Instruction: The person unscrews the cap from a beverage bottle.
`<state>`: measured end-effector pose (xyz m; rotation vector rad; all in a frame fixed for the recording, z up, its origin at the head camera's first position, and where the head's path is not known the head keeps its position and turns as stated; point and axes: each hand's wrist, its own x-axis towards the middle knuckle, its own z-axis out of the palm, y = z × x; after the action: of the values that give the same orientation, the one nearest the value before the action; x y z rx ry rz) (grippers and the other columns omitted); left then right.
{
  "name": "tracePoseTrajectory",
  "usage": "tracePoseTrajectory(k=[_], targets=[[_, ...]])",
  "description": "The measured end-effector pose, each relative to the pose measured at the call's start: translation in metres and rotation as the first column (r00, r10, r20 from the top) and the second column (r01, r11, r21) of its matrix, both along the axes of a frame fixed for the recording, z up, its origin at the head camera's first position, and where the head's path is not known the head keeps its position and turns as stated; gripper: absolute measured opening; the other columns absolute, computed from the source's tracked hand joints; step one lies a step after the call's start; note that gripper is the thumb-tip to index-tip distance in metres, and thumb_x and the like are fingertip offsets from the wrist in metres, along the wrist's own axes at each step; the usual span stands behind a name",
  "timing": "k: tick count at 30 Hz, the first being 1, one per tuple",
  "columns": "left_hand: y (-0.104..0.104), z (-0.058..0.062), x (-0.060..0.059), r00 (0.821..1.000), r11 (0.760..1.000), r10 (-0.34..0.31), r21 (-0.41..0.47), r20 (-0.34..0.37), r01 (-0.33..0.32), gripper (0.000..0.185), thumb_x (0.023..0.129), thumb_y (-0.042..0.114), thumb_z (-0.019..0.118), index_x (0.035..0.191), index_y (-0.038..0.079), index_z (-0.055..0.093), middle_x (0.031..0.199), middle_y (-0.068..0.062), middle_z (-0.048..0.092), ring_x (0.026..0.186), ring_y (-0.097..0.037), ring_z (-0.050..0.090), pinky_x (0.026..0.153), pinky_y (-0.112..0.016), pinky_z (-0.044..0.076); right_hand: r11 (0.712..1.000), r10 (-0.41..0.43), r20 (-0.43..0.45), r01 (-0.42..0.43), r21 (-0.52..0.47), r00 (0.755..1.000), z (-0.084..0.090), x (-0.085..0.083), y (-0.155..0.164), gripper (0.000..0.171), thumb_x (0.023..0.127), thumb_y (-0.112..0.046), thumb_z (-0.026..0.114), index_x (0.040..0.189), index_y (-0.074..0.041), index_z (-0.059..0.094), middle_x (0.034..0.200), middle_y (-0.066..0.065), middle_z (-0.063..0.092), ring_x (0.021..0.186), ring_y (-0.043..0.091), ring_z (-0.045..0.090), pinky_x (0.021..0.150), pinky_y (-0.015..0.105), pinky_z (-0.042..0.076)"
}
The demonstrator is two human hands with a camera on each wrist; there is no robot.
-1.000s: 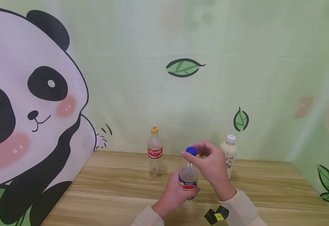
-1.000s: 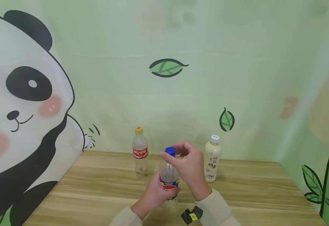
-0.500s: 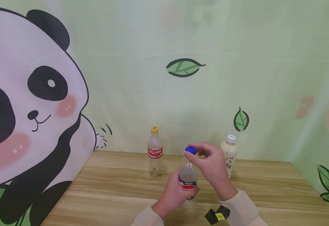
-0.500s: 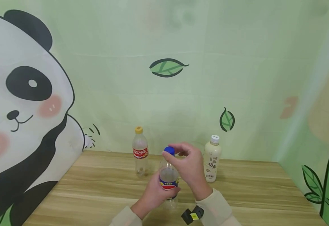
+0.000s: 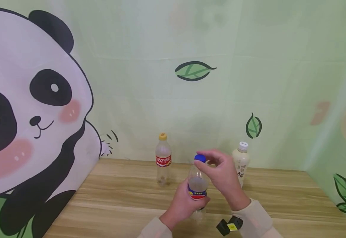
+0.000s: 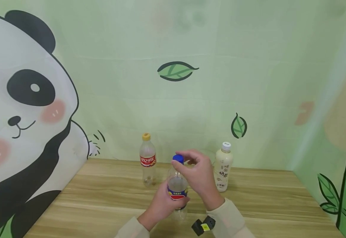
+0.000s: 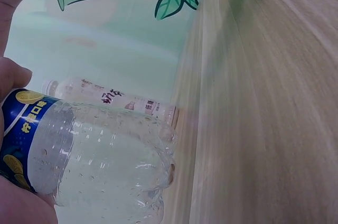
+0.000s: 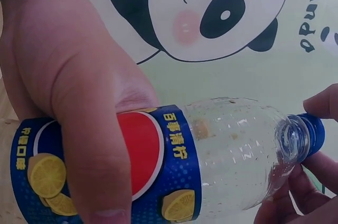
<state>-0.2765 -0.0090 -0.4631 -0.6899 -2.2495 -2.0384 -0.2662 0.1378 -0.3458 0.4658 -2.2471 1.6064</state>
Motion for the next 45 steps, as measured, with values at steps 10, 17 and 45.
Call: tracePoseTrajectory(k=[10, 17, 45], targets=[[-0.0008, 0.0011, -0.0003, 1.000, 1.000, -0.011, -0.009, 0.008, 0.011, 0.057, 0.082, 0.018, 0.085, 0.129, 0.016, 0.055, 0.115, -0.002, 0.068, 0.100, -0.015, 0.066, 0.091, -0.027, 0.055, 0.994, -0.109, 0.073, 0.108, 0.020, 0.991, 0.0054, 0.0030, -0.0042, 0.049, 0.078, -0.038, 0.090, 0.114, -0.011, 0.070, 0.107, 0.007, 0.073, 0.094, 0.021, 0.066, 0.082, 0.024, 0.056], [-0.0004, -0.0008, -0.0016, 1.000, 1.000, -0.006, -0.013, 0.003, 0.006, 0.056, 0.081, 0.018, 0.086, 0.128, 0.016, 0.055, 0.113, 0.000, 0.068, 0.099, -0.014, 0.066, 0.091, -0.026, 0.055, 0.988, -0.153, 0.078, 0.153, 0.017, 0.985, 0.0083, 0.0061, -0.0047, 0.043, 0.075, -0.038, 0.092, 0.102, -0.011, 0.073, 0.095, 0.008, 0.073, 0.085, 0.021, 0.065, 0.077, 0.025, 0.057], [-0.0024, -0.0013, -0.0067, 0.997, 1.000, -0.022, -0.012, 0.079, 0.023, 0.063, 0.083, 0.020, 0.085, 0.136, 0.021, 0.051, 0.119, 0.000, 0.066, 0.105, -0.017, 0.065, 0.095, -0.031, 0.054, 0.998, -0.060, 0.059, 0.058, 0.037, 0.996, 0.0075, 0.0005, 0.0048, 0.034, 0.085, -0.032, 0.085, 0.110, -0.012, 0.074, 0.105, 0.005, 0.074, 0.096, 0.022, 0.063, 0.088, 0.033, 0.052]])
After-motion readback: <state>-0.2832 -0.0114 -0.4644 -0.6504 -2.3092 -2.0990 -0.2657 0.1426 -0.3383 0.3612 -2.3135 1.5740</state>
